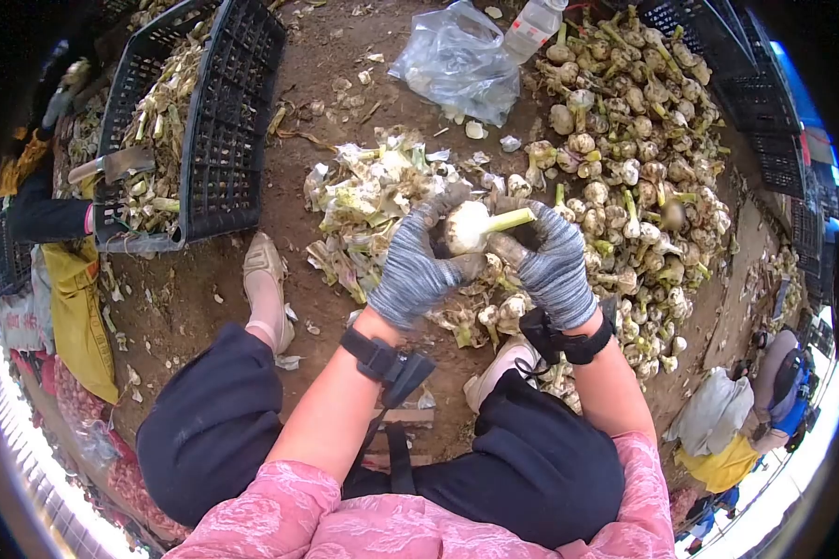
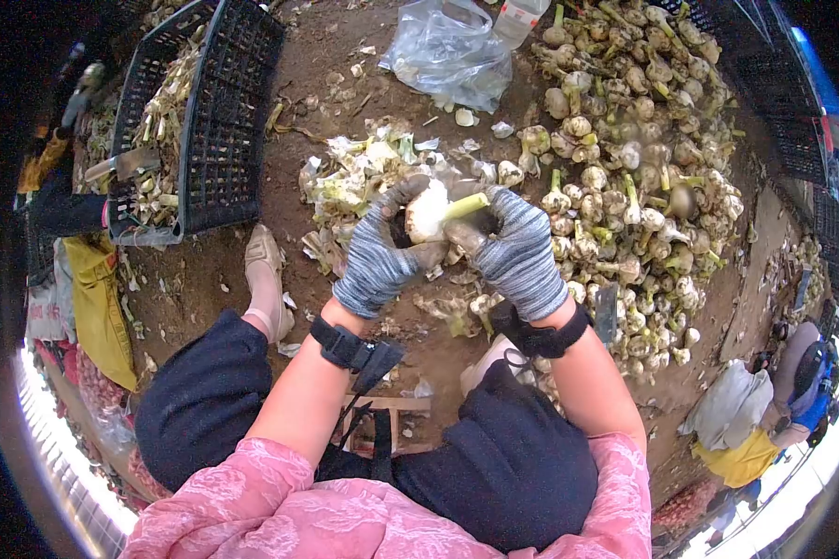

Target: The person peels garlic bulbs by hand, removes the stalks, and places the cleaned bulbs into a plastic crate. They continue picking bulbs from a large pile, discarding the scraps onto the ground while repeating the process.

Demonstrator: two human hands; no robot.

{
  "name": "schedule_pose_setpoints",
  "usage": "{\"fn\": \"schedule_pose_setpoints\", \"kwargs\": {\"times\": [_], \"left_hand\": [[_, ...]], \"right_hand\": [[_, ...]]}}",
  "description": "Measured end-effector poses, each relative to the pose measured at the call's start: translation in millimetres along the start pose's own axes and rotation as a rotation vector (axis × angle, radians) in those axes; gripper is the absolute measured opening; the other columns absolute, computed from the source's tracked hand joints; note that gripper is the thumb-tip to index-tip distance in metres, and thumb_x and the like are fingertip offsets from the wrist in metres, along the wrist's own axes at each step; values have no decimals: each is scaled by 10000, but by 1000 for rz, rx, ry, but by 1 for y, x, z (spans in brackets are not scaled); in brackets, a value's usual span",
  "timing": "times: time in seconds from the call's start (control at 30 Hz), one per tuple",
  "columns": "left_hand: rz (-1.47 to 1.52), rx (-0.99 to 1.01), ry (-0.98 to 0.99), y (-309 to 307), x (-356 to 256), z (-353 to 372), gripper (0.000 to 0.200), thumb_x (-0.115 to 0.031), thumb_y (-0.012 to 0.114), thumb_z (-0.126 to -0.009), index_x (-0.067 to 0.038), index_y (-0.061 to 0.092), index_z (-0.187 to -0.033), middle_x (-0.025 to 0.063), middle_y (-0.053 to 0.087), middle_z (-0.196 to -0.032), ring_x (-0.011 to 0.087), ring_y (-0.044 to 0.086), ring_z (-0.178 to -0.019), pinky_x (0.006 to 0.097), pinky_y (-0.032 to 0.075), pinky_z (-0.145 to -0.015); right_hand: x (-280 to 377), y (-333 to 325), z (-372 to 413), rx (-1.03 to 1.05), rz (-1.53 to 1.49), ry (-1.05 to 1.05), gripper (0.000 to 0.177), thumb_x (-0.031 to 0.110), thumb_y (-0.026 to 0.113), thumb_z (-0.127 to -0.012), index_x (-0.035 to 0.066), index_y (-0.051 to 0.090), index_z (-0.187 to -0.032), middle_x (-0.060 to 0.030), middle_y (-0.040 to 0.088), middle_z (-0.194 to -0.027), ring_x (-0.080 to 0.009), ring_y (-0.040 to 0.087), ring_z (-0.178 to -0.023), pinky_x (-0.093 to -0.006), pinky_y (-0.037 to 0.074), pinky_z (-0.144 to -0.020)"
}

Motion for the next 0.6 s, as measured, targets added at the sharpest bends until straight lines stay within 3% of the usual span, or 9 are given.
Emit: {"fn": "schedule_pose_setpoints", "kwargs": {"times": [0.2,0.37,0.47,0.57,0.6], "left_hand": [[-47,175,-126,-8,4,-1,753,-292,767,-594,-23,403,-1197,85,492,-1116,170,490,-1004,299,428,-855],[103,158,-147,-14,10,-1,750,-283,748,-610,-37,371,-1211,77,494,-1093,166,496,-982,292,433,-846],[64,128,-100,-10,10,2,726,-238,740,-621,-46,360,-1209,65,493,-1079,155,496,-966,286,437,-834],[-92,97,-22,-14,19,4,694,-201,734,-630,-52,367,-1199,55,491,-1072,144,497,-952,281,441,-824],[-185,72,1,-15,17,5,678,-186,733,-632,-56,375,-1193,50,491,-1071,140,498,-945,279,443,-821]], "right_hand": [[-10,-8,-2,131,-166,49,238,72,667,-693,3,577,-902,-78,604,-743,-120,561,-653,-251,458,-601],[0,-9,-5,138,-114,-12,211,55,628,-706,0,572,-902,-78,595,-731,-126,554,-654,-265,457,-603],[6,-6,-4,53,-110,-21,193,48,623,-694,-4,573,-873,-91,582,-713,-154,556,-635,-278,452,-586],[12,2,0,117,188,-158,105,37,596,-686,-2,578,-782,-145,538,-678,-282,530,-592,-315,440,-559],[14,3,-1,118,186,-161,105,37,596,-686,-2,578,-782,-145,538,-678,-282,530,-592,-315,440,-559]]}}
Point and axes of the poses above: each hand's wrist, its own z-axis away from the middle knuckle, its own y-axis out of the palm, x = y × z, the point moved 3 cm from there along -z, towards the middle knuckle
